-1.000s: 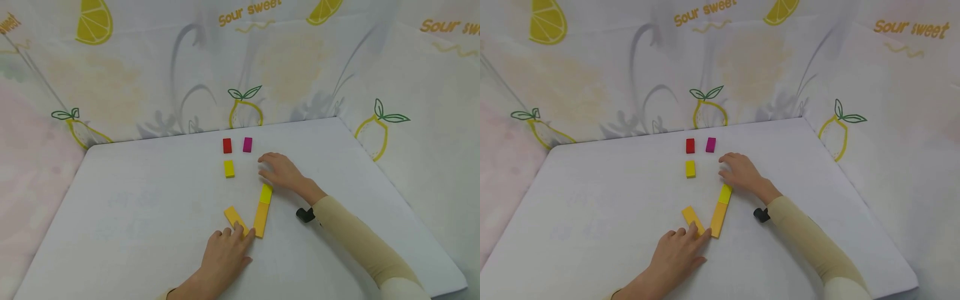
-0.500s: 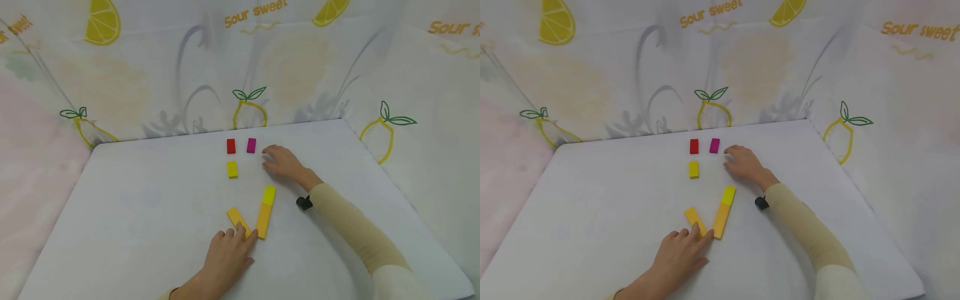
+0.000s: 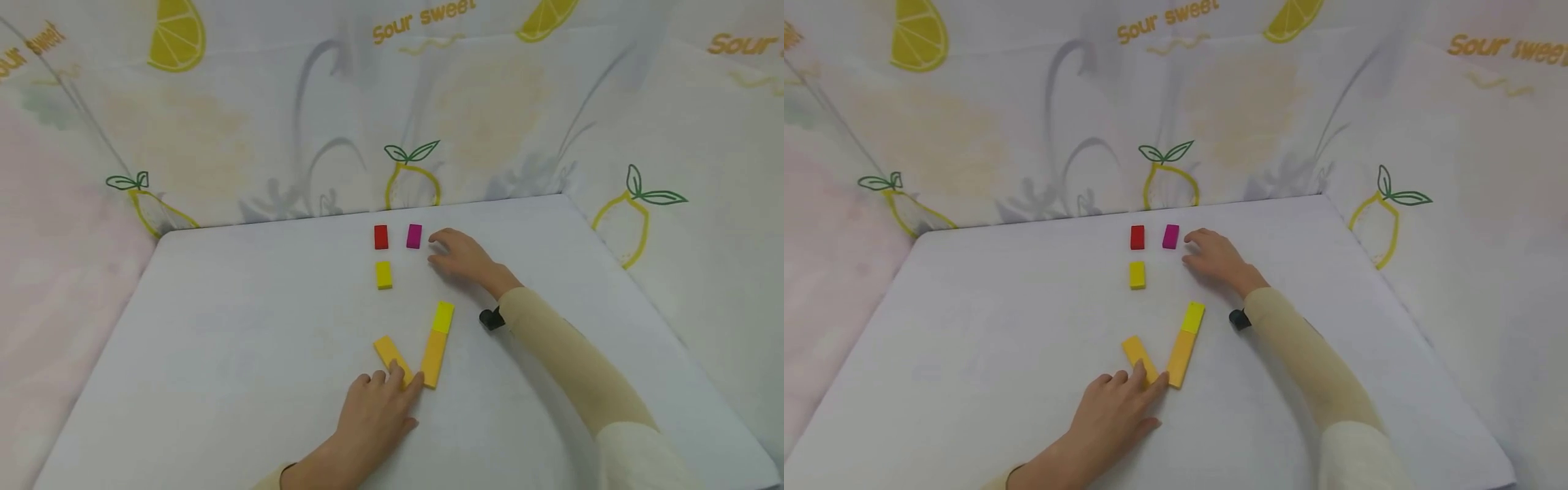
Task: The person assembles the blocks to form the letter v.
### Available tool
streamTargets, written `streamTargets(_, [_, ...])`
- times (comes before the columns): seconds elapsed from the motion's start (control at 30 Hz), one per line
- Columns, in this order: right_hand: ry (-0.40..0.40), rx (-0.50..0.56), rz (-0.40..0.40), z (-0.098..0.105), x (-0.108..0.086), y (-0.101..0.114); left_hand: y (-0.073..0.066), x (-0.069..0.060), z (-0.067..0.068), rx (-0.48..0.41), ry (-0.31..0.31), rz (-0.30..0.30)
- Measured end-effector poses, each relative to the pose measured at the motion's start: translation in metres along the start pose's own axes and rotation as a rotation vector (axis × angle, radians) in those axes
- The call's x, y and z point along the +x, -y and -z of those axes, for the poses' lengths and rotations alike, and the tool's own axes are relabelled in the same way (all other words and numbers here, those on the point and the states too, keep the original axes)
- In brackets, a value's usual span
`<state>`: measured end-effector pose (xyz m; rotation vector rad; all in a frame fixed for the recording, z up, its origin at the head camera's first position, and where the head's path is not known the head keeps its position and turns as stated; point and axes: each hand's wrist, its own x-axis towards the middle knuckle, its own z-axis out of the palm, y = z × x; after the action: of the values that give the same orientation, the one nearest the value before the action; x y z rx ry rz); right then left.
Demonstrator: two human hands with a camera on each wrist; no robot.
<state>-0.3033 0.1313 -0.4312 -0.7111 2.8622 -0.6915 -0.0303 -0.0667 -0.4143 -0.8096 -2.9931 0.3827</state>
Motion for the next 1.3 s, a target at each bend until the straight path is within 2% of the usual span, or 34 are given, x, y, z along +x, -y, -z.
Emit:
streamTargets(0.13, [-0.004, 0.001, 0.001, 0.001, 0.011, 0.0, 0.001, 0.001, 0.0, 0.016, 0.0, -0.002])
streamTargets(0.3, [0.012, 0.025, -0.068, -0.002, 0.024, 0.001, 0.003, 0.001, -0.001, 0.014, -0.014, -0.004])
streamTargets(0.4, [0.024, 0.027, -0.084, -0.002, 0.029, 0.002, 0.003, 0.0, -0.001, 0.013, -0.025, -0.005])
streamTargets(0.77, [0.062, 0.023, -0.02, 0.008, 0.043, 0.006, 0.003, 0.001, 0.0, 0.011, -0.007, -0.011])
streamTargets(1.0, [0.07, 0.05, -0.025, 0.004, 0.054, 0.006, 0.003, 0.001, 0.0, 0.013, -0.024, -0.006])
streamTargets(1.3, [0.081, 0.032, -0.056, -0.005, 0.054, 0.009, 0.001, 0.001, 0.002, -0.023, 0.019, 0.0])
